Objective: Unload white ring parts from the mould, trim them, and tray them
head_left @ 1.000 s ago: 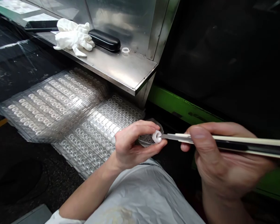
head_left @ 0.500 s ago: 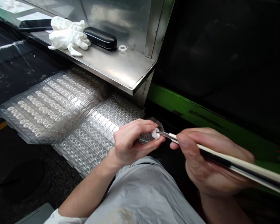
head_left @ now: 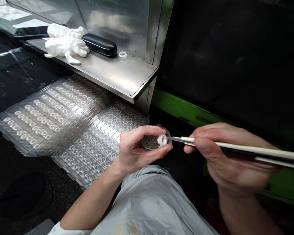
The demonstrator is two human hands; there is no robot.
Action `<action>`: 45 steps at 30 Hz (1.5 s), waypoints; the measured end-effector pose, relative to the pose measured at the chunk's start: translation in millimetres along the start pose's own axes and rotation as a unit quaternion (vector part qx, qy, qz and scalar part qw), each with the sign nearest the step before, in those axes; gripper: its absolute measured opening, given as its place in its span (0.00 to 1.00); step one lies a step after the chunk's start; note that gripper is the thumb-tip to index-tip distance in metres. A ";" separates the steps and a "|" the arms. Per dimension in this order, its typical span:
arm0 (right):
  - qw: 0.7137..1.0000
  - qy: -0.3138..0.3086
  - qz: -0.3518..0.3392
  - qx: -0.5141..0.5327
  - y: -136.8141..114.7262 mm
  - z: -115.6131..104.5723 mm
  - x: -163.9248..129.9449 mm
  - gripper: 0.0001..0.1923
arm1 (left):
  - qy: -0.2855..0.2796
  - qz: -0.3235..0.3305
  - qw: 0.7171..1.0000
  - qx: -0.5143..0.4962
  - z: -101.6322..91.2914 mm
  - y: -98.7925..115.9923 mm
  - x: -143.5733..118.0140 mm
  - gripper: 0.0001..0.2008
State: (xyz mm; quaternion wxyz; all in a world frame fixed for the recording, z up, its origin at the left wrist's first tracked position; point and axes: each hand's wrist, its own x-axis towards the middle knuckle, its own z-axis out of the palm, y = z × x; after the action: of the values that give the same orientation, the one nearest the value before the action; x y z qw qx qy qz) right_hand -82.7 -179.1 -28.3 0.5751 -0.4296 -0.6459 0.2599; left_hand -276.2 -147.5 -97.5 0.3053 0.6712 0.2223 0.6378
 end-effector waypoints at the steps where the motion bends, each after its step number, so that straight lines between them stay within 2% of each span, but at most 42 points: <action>1: 1.000 0.005 -0.023 -0.010 1.9 0.6 1.2 0.05 | -0.003 -0.001 1.000 -0.005 0.0 -0.3 0.4 0.24; 3: 0.998 0.002 -0.060 -0.033 5.2 1.4 4.7 0.04 | -0.008 0.001 1.000 -0.006 -0.6 -1.2 1.1 0.25; 7: 0.995 -0.026 -0.074 -0.063 7.6 -0.4 14.2 0.03 | -0.021 0.003 1.000 0.005 -4.0 -3.2 3.6 0.25; 12: 0.996 -0.047 -0.026 -0.073 6.8 -1.2 18.8 0.04 | -0.044 0.030 0.997 0.049 -6.4 -5.1 8.5 0.21; 16: 0.996 0.003 0.006 -0.085 5.6 5.3 14.6 0.06 | -0.040 0.080 0.990 0.108 -5.9 -6.9 12.0 0.18; 20: 0.994 0.055 0.051 -0.078 7.2 13.6 8.3 0.10 | -0.072 0.132 0.977 0.152 -6.0 -10.9 15.1 0.17; 22: 0.990 0.087 0.098 -0.046 13.1 17.6 5.2 0.11 | -0.084 0.158 0.969 0.169 -4.9 -15.6 14.7 0.16; 24: 0.976 0.124 0.176 0.038 23.4 20.7 2.5 0.13 | -0.077 0.171 0.968 0.167 -1.6 -21.9 12.1 0.16; 26: 0.932 0.148 0.286 0.167 36.3 21.6 0.5 0.18 | -0.048 0.149 0.980 0.126 4.4 -28.0 7.6 0.19; 29: 0.831 0.160 0.430 0.314 53.4 15.1 -2.8 0.25 | 0.017 0.039 0.999 0.009 17.1 -32.8 0.6 0.24; 30: 0.810 0.171 0.453 0.331 57.1 10.4 -4.2 0.26 | 0.033 -0.002 0.999 -0.035 21.6 -32.9 -0.9 0.25; 32: 0.790 0.215 0.467 0.335 61.3 -2.0 -7.6 0.26 | 0.050 -0.066 0.990 -0.111 29.9 -31.8 -2.3 0.25; 35: 0.779 0.293 0.449 0.325 62.8 -24.2 -14.1 0.26 | 0.055 -0.098 0.977 -0.179 39.1 -29.5 -0.2 0.24; 37: 0.781 0.315 0.437 0.316 64.2 -37.7 -19.6 0.24 | 0.056 -0.096 0.975 -0.191 43.1 -28.4 2.9 0.25; 41: 0.795 0.319 0.429 0.286 72.1 -54.9 -31.8 0.19 | 0.055 -0.089 0.973 -0.208 47.2 -22.1 11.1 0.25; 45: 0.817 0.315 0.413 0.249 79.0 -59.3 -38.6 0.19 | 0.049 -0.070 0.977 -0.195 48.6 -6.5 19.6 0.23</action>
State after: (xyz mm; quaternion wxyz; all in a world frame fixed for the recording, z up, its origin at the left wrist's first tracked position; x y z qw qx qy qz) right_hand -6.4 -182.3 -101.8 0.6729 -0.5570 -0.1045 0.4754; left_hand -225.7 -135.5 -87.9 0.4625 0.5494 0.1547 0.6785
